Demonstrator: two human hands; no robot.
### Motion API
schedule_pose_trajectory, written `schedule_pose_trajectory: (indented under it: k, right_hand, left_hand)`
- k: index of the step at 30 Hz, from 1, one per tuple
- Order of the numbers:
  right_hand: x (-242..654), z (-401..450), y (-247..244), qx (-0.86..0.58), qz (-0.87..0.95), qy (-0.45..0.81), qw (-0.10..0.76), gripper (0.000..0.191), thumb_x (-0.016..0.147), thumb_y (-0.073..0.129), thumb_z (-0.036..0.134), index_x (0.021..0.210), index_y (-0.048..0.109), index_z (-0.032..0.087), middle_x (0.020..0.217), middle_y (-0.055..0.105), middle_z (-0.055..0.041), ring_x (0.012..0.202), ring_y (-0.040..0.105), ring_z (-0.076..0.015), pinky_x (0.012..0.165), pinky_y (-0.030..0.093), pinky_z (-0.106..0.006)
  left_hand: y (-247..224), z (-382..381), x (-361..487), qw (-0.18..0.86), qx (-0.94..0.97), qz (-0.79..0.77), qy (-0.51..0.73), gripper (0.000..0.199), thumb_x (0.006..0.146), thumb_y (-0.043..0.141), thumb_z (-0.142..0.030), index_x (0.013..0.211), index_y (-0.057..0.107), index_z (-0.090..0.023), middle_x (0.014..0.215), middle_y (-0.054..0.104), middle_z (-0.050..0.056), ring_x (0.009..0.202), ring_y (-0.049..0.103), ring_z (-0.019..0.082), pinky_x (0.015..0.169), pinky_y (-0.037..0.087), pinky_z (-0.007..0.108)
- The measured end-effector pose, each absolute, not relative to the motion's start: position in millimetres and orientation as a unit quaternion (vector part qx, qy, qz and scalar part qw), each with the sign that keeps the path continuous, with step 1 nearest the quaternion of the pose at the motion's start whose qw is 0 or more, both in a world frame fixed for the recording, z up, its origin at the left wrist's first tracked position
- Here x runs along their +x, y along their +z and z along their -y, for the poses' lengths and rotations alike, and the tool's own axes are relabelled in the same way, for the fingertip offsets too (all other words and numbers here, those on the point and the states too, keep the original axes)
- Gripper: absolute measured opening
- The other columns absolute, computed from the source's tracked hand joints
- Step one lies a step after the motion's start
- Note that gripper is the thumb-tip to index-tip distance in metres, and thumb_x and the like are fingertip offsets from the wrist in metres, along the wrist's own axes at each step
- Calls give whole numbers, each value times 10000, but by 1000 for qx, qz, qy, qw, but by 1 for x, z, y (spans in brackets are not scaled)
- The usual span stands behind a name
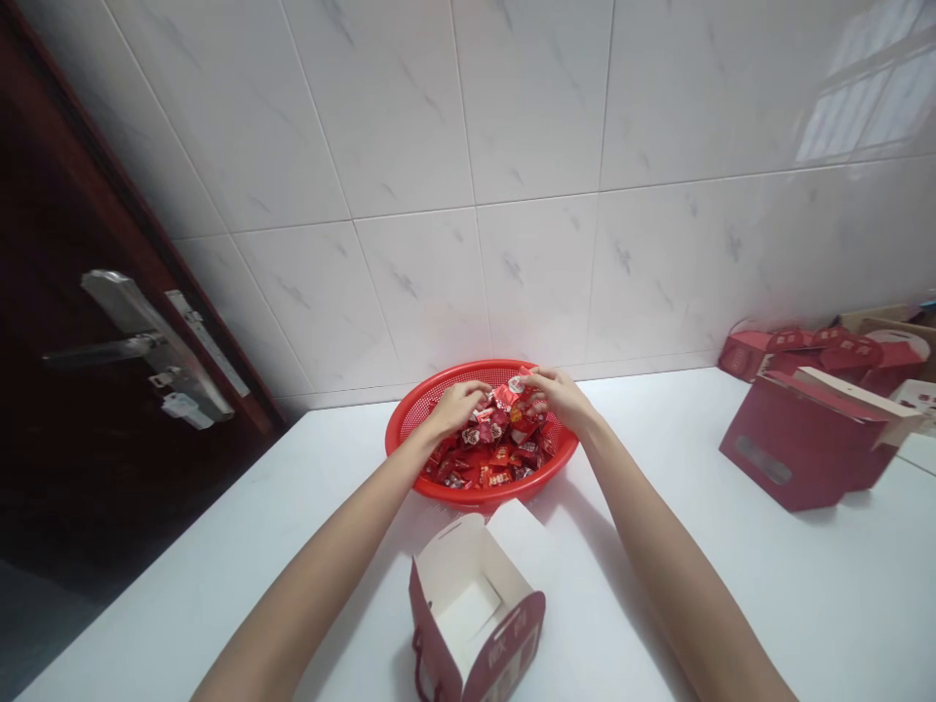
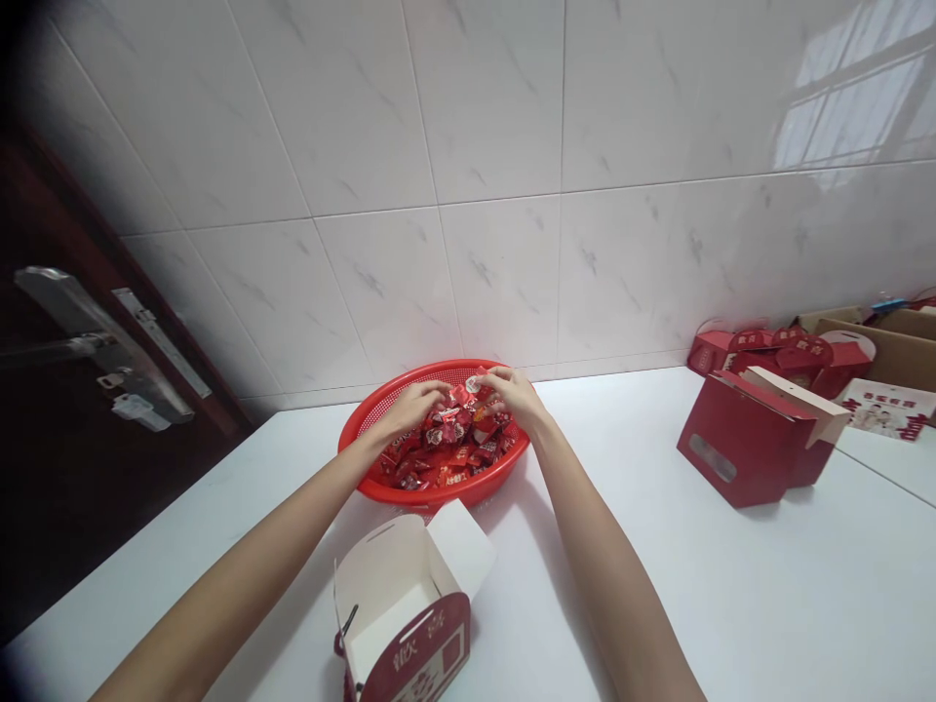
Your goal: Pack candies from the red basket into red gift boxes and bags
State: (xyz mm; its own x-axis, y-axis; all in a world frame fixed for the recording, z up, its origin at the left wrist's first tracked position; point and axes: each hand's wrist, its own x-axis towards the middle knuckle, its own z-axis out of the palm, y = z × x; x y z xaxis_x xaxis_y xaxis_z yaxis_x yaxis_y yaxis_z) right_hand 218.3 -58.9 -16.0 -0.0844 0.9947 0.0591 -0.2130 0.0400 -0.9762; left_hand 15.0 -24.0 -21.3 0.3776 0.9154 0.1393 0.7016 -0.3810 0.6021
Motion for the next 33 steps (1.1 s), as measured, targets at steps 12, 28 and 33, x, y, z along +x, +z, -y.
schedule_pose_trajectory:
  k: [12,28,33]
  right_hand:
    - [222,51,-21,-367,432,593,572,230,529,734,228,587,515,189,594,613,24,448,361,-45,423,166,-221]
    - [221,48,-28,-378,479,576,543,288,557,877,328,678,658,186,706,674,-6,652,580,-130,517,377,-227]
    - [222,48,-29,-369,501,573,533,319,556,895,364,723,678,199,729,664,9,732,602,-148,578,452,-241]
  left_hand:
    - [-37,21,11,188,818,-539,77,424,504,679,-6,870,771,-199,837,760,50,800,684,263,630,444,264]
    - [-16,28,18,445,699,-354,434,433,728,754,-556,660,570,-171,629,492,-32,574,436,109,564,347,248]
    - [-17,28,17,491,694,-329,412,419,750,774,-535,693,592,-161,648,475,-40,568,412,92,540,314,236]
